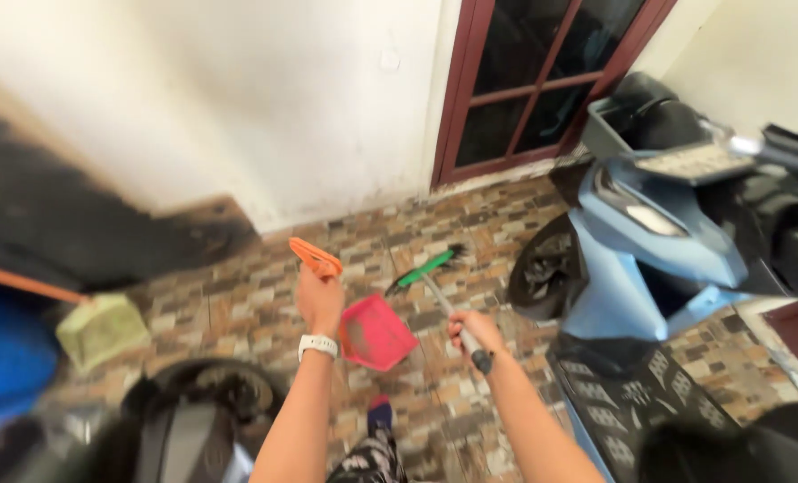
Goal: The recorder is sweeping a tiled floor in a garage or storage area using a broom and dustpan, moving between parked motorcycles and bicycles.
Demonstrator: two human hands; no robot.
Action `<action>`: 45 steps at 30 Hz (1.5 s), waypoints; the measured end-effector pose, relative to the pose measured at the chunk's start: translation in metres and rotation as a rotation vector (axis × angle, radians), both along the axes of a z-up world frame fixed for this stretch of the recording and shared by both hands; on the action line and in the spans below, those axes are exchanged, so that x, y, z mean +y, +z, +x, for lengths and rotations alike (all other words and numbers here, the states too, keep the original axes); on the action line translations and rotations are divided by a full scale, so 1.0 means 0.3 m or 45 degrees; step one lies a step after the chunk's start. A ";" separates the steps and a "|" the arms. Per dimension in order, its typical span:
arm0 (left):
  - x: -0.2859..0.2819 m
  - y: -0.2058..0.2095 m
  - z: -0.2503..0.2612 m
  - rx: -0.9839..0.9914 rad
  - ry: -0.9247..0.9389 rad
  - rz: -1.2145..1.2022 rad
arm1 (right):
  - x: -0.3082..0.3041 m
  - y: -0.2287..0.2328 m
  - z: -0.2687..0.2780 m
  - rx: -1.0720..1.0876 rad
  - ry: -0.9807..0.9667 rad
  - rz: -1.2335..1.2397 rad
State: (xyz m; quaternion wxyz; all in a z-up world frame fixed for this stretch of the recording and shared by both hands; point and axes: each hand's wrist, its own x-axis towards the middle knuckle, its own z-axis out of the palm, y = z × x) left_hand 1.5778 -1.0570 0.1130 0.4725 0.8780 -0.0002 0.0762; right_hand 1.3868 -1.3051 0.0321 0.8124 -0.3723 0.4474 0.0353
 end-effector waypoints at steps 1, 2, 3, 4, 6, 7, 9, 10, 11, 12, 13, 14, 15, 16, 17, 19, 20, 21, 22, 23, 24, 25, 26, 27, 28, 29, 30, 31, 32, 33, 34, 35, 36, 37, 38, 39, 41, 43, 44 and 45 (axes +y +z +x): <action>-0.036 0.053 0.061 -0.005 -0.016 0.001 | -0.012 0.024 0.050 -0.005 -0.016 0.001; -0.065 0.099 0.110 0.055 -0.081 0.015 | -0.014 0.037 0.085 -0.001 -0.068 -0.044; -0.098 0.143 0.152 0.116 -0.146 0.031 | -0.019 0.048 0.115 0.004 -0.120 -0.090; -0.134 0.159 0.201 0.123 -0.174 0.049 | -0.043 0.036 0.134 0.012 -0.150 -0.073; -0.222 0.190 0.280 0.102 -0.285 -0.050 | -0.098 0.015 0.146 0.100 -0.045 -0.021; -0.257 0.171 0.332 0.112 -0.326 -0.039 | -0.118 0.020 0.165 0.108 -0.085 -0.009; -0.349 0.128 0.416 0.075 -0.400 0.053 | -0.177 0.037 0.182 0.143 -0.192 -0.058; -0.395 0.108 0.452 0.085 -0.439 0.058 | -0.201 0.064 0.200 0.154 -0.230 -0.052; -0.440 0.087 0.486 0.070 -0.477 0.047 | -0.226 0.092 0.218 0.216 -0.212 -0.119; -0.490 0.073 0.529 0.047 -0.513 0.035 | -0.256 0.120 0.249 0.271 -0.191 -0.184; -0.541 0.071 0.560 0.050 -0.550 0.040 | -0.288 0.117 0.267 0.277 -0.228 -0.176; -0.590 0.065 0.589 0.044 -0.581 0.005 | -0.323 0.112 0.287 0.245 -0.246 -0.177; -0.638 0.059 0.618 0.040 -0.611 -0.031 | -0.356 0.107 0.306 0.214 -0.264 -0.179; -0.685 0.042 0.657 0.043 -0.637 -0.033 | -0.385 0.120 0.332 0.218 -0.290 -0.179; -0.736 0.026 0.696 0.006 -0.640 0.010 | -0.416 0.135 0.357 0.231 -0.352 -0.153; -0.847 0.010 0.763 -0.033 -0.659 0.049 | -0.502 0.158 0.410 0.244 -0.431 -0.130; -0.888 0.008 0.784 0.037 -0.667 0.055 | -0.534 0.164 0.429 0.269 -0.401 -0.119; -0.927 0.006 0.804 0.107 -0.674 0.062 | -0.564 0.170 0.447 0.293 -0.371 -0.108; -0.970 -0.010 0.830 0.114 -0.697 0.069 | -0.597 0.169 0.466 0.300 -0.392 -0.099; -1.009 -0.025 0.853 0.095 -0.739 0.067 | -0.627 0.168 0.484 0.289 -0.370 -0.107; -1.046 -0.040 0.878 0.075 -0.784 0.068 | -0.651 0.165 0.502 0.275 -0.352 -0.112; -1.079 -0.037 0.897 0.080 -0.811 0.078 | -0.681 0.142 0.520 0.280 -0.377 -0.099; -1.112 -0.038 0.912 0.016 -0.829 0.014 | -0.709 0.119 0.533 0.232 -0.395 -0.103; -1.141 -0.039 0.926 -0.048 -0.847 -0.050 | -0.734 0.094 0.546 0.183 -0.412 -0.107; -1.168 -0.053 0.942 -0.038 -0.868 -0.047 | -0.747 0.104 0.560 0.192 -0.433 -0.101; -1.192 -0.067 0.959 -0.055 -0.909 -0.042 | -0.756 0.114 0.575 0.238 -0.419 -0.126; -1.214 -0.078 0.983 -0.075 -0.949 -0.038 | -0.764 0.123 0.598 0.281 -0.405 -0.151; -1.238 -0.086 0.994 -0.069 -0.970 -0.035 | -0.772 0.112 0.607 0.287 -0.425 -0.144; -1.259 -0.095 1.006 -0.032 -0.981 -0.029 | -0.774 0.099 0.616 0.291 -0.448 -0.145; -1.277 -0.104 1.017 0.005 -0.992 -0.022 | -0.773 0.084 0.625 0.296 -0.472 -0.146; -1.296 -0.114 1.033 0.009 -1.025 -0.015 | -0.774 0.071 0.629 0.299 -0.504 -0.135; -1.312 -0.125 1.050 -0.016 -1.067 -0.027 | -0.771 0.058 0.633 0.308 -0.516 -0.138; -1.327 -0.137 1.065 -0.039 -1.113 -0.040 | -0.764 0.044 0.635 0.318 -0.532 -0.141; -1.341 -0.155 1.078 -0.034 -1.151 -0.036 | -0.750 0.065 0.639 0.323 -0.569 -0.131; -1.354 -0.172 1.098 -0.050 -1.174 -0.055 | -0.729 0.085 0.649 0.344 -0.563 -0.149; -1.365 -0.189 1.119 -0.066 -1.198 -0.076 | -0.707 0.106 0.660 0.366 -0.558 -0.166; -1.386 -0.236 1.152 -0.050 -1.279 -0.053 | -0.664 0.147 0.673 0.435 -0.552 -0.219; -1.400 -0.248 1.198 -0.040 -1.380 -0.015 | -0.611 0.137 0.704 0.499 -0.563 -0.251; -1.398 -0.246 1.198 0.067 -1.406 0.008 | -0.578 0.110 0.701 0.494 -0.585 -0.267; -1.395 -0.246 1.191 0.173 -1.429 0.036 | -0.543 0.081 0.692 0.490 -0.608 -0.285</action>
